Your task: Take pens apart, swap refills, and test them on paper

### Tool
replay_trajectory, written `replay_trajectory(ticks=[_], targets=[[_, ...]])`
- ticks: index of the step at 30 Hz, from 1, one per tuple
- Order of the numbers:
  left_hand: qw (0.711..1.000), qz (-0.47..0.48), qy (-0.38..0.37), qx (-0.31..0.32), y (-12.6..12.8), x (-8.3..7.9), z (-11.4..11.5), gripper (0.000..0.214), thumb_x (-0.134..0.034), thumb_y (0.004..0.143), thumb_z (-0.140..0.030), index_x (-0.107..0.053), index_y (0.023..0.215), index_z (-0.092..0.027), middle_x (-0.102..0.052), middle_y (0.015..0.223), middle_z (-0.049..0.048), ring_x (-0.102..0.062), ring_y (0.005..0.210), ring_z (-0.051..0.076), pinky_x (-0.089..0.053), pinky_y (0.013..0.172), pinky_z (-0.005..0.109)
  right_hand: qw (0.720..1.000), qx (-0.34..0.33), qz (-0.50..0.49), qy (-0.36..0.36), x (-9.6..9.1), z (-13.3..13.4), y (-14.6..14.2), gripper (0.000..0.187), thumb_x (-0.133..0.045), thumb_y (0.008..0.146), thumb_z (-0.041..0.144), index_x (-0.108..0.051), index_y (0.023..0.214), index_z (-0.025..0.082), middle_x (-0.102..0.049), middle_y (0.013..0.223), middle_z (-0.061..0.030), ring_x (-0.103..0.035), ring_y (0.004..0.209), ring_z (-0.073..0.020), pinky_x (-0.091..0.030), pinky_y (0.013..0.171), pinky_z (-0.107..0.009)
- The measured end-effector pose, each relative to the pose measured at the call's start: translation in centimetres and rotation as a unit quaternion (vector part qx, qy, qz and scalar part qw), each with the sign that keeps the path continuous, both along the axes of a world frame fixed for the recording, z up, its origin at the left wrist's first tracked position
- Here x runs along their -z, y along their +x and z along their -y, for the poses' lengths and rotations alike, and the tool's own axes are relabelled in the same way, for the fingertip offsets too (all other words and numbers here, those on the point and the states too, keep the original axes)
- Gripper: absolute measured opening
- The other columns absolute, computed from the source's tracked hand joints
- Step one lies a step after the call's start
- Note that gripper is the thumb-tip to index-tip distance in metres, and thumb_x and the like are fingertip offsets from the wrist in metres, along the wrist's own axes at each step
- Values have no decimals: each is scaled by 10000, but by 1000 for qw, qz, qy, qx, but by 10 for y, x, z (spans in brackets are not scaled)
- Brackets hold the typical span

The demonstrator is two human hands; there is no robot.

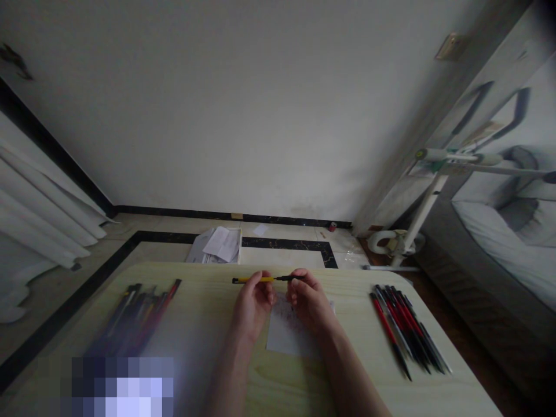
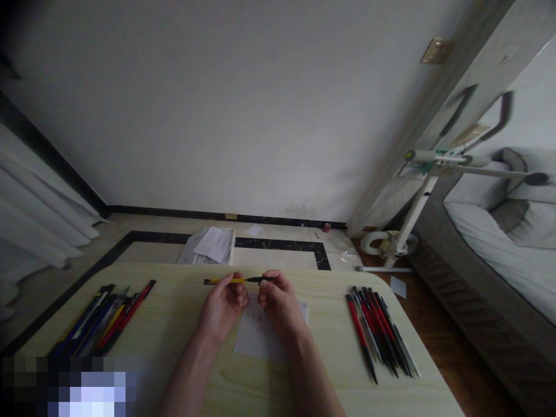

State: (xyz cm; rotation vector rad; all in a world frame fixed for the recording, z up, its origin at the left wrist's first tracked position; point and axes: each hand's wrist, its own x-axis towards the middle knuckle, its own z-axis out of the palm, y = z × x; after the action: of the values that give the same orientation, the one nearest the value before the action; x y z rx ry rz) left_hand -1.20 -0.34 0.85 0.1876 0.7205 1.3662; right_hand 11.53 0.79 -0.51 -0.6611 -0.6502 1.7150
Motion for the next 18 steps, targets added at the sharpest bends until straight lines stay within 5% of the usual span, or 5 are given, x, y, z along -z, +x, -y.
replay_trajectory(ticks=[18], targets=[[999, -24, 22, 6, 2, 2, 0, 202, -611, 695, -311, -569, 768, -128, -484, 539, -21, -424, 442, 75, -326, 447, 221, 999, 20, 33, 8, 1, 0, -3, 191, -671, 663, 149, -555, 805, 202, -536, 571, 59, -472, 436, -60, -331, 416, -169]])
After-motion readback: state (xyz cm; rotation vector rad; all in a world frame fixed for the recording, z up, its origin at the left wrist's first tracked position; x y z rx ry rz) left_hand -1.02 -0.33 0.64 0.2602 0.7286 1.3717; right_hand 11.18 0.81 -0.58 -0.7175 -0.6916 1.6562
